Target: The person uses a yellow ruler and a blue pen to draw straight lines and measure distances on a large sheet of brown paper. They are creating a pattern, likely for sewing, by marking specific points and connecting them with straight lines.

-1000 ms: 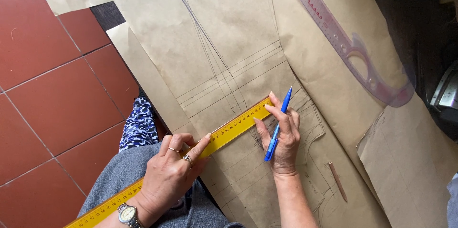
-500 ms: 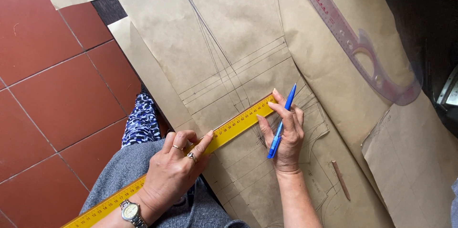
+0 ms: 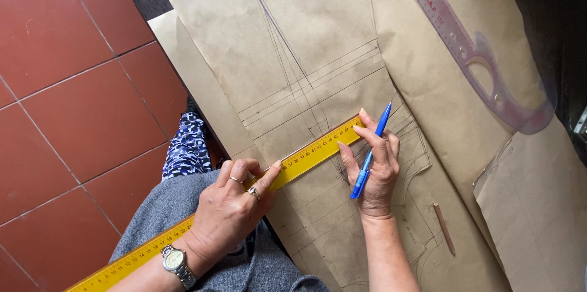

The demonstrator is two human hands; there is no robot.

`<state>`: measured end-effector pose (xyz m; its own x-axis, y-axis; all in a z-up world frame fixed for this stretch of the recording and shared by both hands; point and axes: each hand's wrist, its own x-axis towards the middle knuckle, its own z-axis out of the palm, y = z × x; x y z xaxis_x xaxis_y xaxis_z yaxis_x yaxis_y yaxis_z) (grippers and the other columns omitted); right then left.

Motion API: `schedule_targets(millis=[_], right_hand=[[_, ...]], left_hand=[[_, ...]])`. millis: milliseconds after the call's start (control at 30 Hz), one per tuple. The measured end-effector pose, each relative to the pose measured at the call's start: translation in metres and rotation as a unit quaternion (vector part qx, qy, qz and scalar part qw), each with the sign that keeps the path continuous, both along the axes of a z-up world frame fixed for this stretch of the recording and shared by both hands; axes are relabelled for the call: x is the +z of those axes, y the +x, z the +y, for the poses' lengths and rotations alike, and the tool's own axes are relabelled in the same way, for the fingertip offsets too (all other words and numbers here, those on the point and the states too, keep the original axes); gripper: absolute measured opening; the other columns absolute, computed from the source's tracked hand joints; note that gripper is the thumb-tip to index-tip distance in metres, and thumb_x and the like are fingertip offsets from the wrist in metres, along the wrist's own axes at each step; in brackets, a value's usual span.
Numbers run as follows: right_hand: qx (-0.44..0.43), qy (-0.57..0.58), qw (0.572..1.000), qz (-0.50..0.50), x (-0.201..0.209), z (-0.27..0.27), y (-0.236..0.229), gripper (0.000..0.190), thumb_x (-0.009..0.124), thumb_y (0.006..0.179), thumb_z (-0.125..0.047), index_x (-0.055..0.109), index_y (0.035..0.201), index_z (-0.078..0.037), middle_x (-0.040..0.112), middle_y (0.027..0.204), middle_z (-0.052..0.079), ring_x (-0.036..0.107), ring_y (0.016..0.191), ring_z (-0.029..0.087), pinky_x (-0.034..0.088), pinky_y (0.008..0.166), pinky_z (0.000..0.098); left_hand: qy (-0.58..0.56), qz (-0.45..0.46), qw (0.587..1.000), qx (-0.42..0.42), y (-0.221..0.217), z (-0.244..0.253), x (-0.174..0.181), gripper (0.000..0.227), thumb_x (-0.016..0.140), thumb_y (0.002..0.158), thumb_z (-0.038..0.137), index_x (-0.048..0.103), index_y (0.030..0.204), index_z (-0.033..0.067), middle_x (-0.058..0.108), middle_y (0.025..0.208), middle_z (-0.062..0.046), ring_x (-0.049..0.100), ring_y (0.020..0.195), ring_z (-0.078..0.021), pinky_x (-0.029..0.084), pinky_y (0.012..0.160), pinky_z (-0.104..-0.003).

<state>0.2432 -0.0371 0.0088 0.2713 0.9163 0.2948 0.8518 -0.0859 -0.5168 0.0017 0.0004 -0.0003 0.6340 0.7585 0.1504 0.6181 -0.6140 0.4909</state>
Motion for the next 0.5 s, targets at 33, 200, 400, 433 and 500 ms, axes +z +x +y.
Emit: schedule_targets(millis=[33,200,400,433,500], right_hand=[[0.0,-0.001,1.0,0.0,-0.0007,-0.0005,0.0001,0.03,0.073,0.09,-0.017,0.056,0.114,-0.01,0.06,0.133,0.011,0.055,0.108,0.027,0.049,0.089,0.0296],[-0.002,0.009,1.0,-0.005,-0.0016,-0.0002,0.0003,0.03,0.073,0.09,-0.016,0.057,0.114,-0.01,0.061,0.132,0.011,0.055,0.106,0.026,0.049,0.089,0.0305],[-0.003,0.008,1.0,-0.001,-0.0013,-0.0002,0.0002,0.03,0.073,0.09,-0.016,0.056,0.114,-0.01,0.061,0.131,0.011,0.055,0.106,0.027,0.05,0.091,0.0315],[-0.003,0.007,1.0,-0.001,-0.0012,-0.0003,0.0001,0.03,0.073,0.09,-0.016,0.056,0.114,-0.01,0.061,0.131,0.011,0.055,0.106,0.027,0.05,0.091,0.0315],[-0.004,0.004,1.0,0.0,-0.0011,-0.0004,0.0002,0.029,0.072,0.091,-0.017,0.056,0.114,-0.01,0.061,0.132,0.01,0.054,0.106,0.026,0.049,0.091,0.0306]], left_hand=[[-0.001,0.0,1.0,0.0,-0.0004,-0.0001,-0.0001,0.048,0.07,0.087,0.024,0.052,0.131,0.0256,0.048,0.103,-0.003,0.05,0.08,-0.02,0.046,0.038,-0.029],[-0.01,-0.003,1.0,0.002,-0.0001,0.0003,-0.0009,0.046,0.069,0.086,0.025,0.054,0.129,0.0255,0.049,0.103,-0.004,0.05,0.082,-0.0211,0.048,0.041,-0.029],[-0.014,-0.006,1.0,0.0,-0.0001,0.0027,0.002,0.044,0.069,0.086,0.025,0.055,0.129,0.0257,0.049,0.103,-0.004,0.049,0.08,-0.021,0.048,0.045,-0.029],[-0.014,-0.006,1.0,-0.001,-0.0003,0.0027,0.0017,0.044,0.069,0.086,0.025,0.055,0.129,0.0257,0.049,0.103,-0.004,0.049,0.08,-0.021,0.048,0.045,-0.029],[-0.015,-0.006,1.0,-0.005,-0.0004,0.0028,0.0011,0.046,0.069,0.086,0.023,0.055,0.13,0.0246,0.049,0.103,-0.004,0.05,0.082,-0.0222,0.049,0.045,-0.03]])
